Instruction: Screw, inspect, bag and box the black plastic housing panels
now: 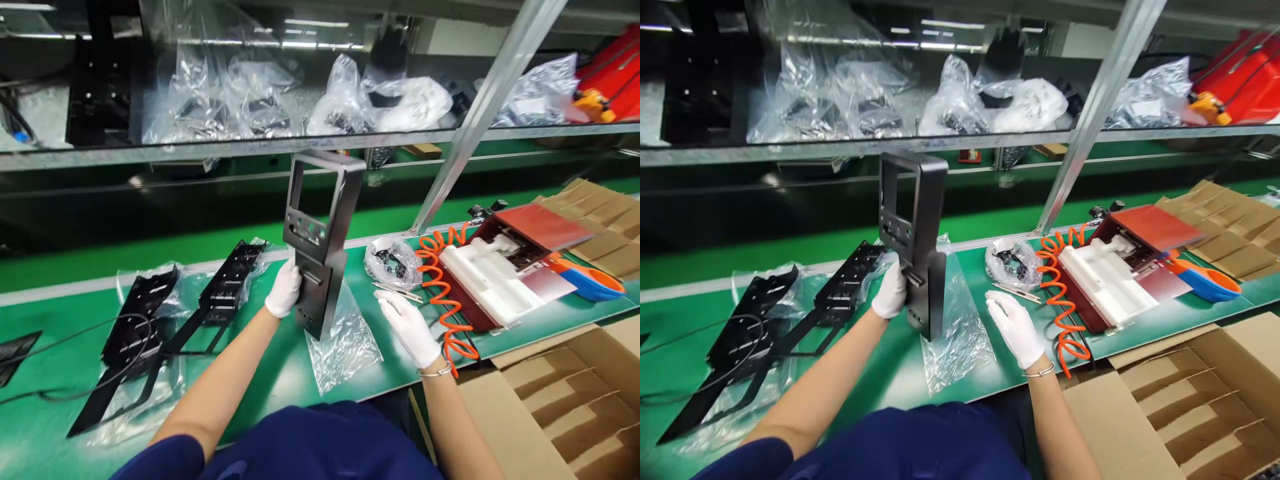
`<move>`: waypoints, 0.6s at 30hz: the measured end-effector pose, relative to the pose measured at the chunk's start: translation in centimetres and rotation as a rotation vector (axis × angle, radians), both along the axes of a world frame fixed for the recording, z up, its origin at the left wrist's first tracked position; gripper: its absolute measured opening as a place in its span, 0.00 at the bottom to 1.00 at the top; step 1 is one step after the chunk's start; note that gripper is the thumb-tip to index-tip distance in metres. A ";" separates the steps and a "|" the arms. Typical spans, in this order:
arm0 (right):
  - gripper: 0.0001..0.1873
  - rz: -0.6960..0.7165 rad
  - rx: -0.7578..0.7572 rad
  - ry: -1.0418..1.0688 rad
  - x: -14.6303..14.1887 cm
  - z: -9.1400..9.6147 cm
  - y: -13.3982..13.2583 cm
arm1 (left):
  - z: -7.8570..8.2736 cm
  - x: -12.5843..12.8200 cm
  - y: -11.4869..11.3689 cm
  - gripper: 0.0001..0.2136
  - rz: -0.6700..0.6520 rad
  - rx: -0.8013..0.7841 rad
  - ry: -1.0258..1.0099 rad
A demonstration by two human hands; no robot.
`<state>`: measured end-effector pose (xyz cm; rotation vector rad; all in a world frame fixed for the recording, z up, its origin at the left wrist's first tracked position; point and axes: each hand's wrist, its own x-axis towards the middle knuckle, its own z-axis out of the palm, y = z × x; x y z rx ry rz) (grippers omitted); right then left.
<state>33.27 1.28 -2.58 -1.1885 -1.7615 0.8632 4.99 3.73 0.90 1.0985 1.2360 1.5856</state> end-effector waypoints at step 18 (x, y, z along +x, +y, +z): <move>0.27 -0.416 0.199 0.290 6.8 4.6 2.2 | 5.8 5.2 -2.7 0.22 -0.271 -0.073 1.475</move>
